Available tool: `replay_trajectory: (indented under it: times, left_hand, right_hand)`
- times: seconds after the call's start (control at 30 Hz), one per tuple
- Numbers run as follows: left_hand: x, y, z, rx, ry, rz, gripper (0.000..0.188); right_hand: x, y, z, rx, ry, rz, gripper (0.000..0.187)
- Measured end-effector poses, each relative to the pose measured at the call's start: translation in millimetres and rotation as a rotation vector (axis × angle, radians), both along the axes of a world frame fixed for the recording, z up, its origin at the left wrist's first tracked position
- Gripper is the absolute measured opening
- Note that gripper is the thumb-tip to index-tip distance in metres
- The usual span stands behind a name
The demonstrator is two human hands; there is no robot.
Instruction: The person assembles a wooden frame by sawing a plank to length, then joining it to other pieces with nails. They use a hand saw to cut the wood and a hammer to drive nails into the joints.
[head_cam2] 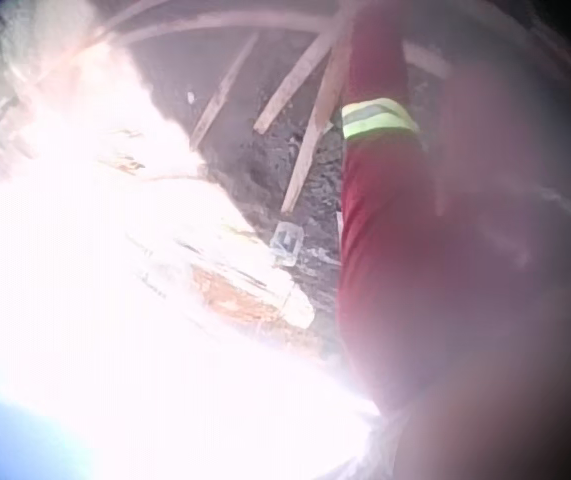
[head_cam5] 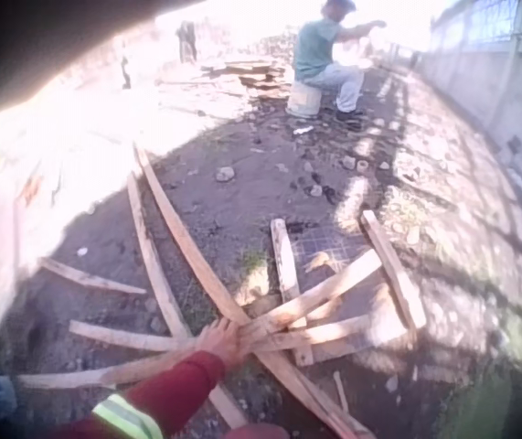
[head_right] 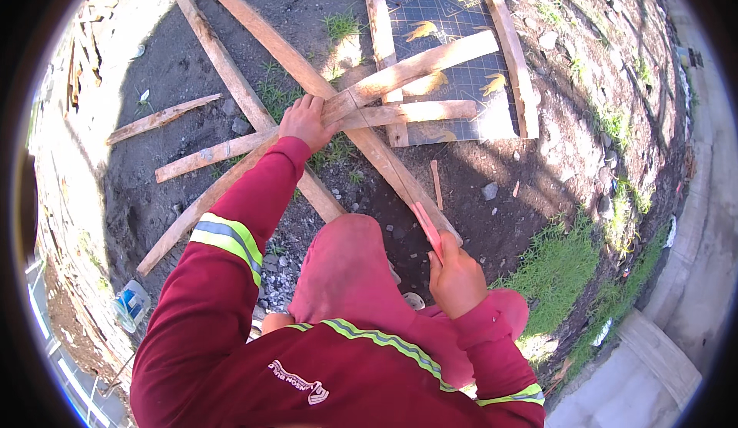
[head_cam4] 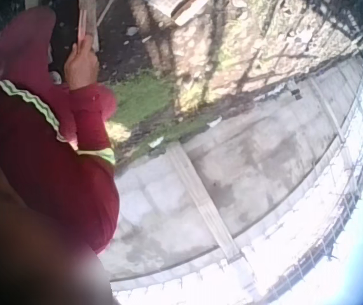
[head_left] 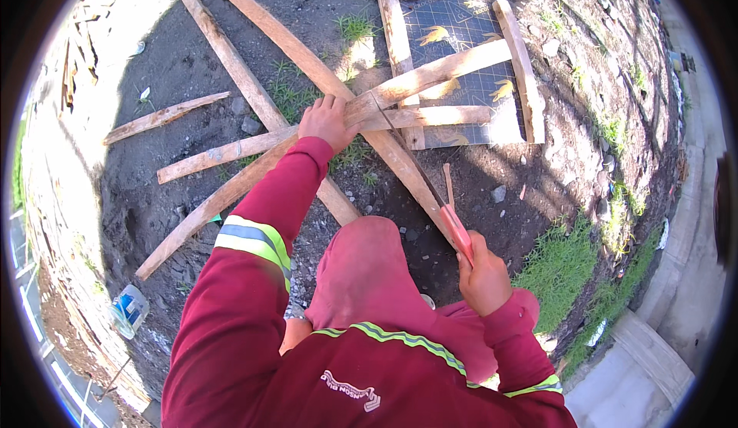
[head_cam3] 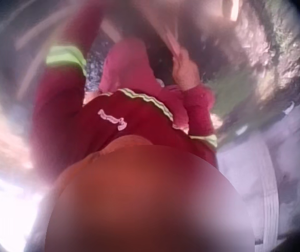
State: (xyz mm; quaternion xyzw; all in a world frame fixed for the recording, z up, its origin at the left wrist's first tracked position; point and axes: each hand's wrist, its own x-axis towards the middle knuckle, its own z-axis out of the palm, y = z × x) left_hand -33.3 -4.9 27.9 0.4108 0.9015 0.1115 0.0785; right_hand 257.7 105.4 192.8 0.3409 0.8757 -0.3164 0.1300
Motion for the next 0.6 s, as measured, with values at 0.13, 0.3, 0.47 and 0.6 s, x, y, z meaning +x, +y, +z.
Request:
replay_trajectory:
  times: [0.13, 0.3, 0.47, 0.6]
  left_hand:
    - [1, 3, 4, -0.05, -0.013, -0.002, 0.054]
    - [3, 0, 6, -0.035, 0.029, -0.025, 0.052]
    - [3, -4, -3, 0.077, 0.066, -0.032, 0.052]
    - [2, 1, 0, 0.002, 0.039, -0.013, 0.052]
  right_hand:
    - [-84, 10, -38, 0.021, 0.078, 0.038, 0.022]
    - [-49, 3, -48, 0.048, 0.167, 0.045, 0.021]
    - [31, -6, -6, 0.037, -0.011, 0.016, 0.021]
    - [-74, 10, -61, 0.102, 0.131, 0.064, 0.019]
